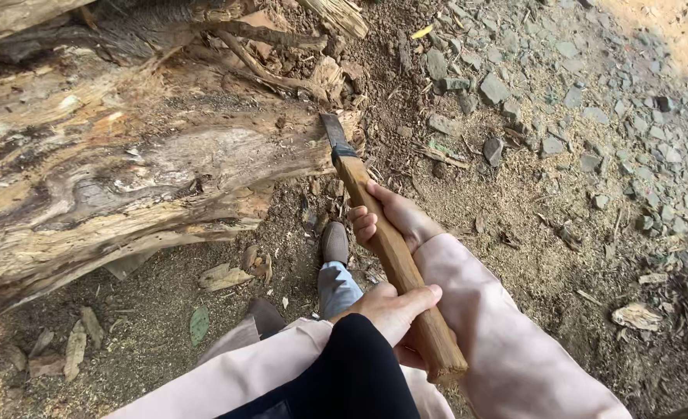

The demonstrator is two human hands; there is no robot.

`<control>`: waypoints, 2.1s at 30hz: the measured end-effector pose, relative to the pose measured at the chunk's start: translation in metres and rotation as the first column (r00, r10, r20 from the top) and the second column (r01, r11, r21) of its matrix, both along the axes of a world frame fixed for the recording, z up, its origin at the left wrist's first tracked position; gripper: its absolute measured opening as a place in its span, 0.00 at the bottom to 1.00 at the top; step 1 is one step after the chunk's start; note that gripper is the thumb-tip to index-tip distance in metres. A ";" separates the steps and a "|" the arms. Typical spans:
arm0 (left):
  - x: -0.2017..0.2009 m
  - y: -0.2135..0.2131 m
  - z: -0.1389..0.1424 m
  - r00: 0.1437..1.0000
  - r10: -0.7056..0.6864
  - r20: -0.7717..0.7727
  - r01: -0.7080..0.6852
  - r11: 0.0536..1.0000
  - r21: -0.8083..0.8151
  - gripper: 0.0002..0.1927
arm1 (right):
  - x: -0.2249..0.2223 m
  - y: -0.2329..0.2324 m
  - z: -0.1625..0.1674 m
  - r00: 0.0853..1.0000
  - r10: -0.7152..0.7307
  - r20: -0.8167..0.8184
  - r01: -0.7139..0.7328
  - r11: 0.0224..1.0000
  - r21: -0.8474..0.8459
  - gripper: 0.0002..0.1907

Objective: The person uses a small axe to repeatedly strike and split a large log on the ground. They adjust their grip and stance while continuing to chop the same section of the log throughout the clip.

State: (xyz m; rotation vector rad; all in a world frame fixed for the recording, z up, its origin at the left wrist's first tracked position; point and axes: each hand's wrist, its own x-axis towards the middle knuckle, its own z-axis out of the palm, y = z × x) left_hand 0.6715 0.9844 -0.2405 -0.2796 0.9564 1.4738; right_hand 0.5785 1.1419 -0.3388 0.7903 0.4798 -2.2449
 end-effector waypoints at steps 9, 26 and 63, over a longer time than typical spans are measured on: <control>0.012 -0.028 0.006 0.874 -0.150 -0.463 -0.036 0.928 -0.370 0.23 | 0.013 -0.051 0.000 0.874 -0.458 0.164 0.429 0.566 -0.704 0.25; 0.002 -0.003 -0.015 0.882 0.005 -0.471 -0.092 0.983 -0.162 0.25 | 0.003 -0.015 0.016 0.971 -0.235 0.046 0.233 0.885 -0.404 0.27; -0.011 -0.025 -0.001 0.770 0.127 -0.626 -0.454 0.798 -0.396 0.29 | -0.065 -0.080 -0.004 0.985 0.165 -0.048 -0.158 0.979 0.126 0.19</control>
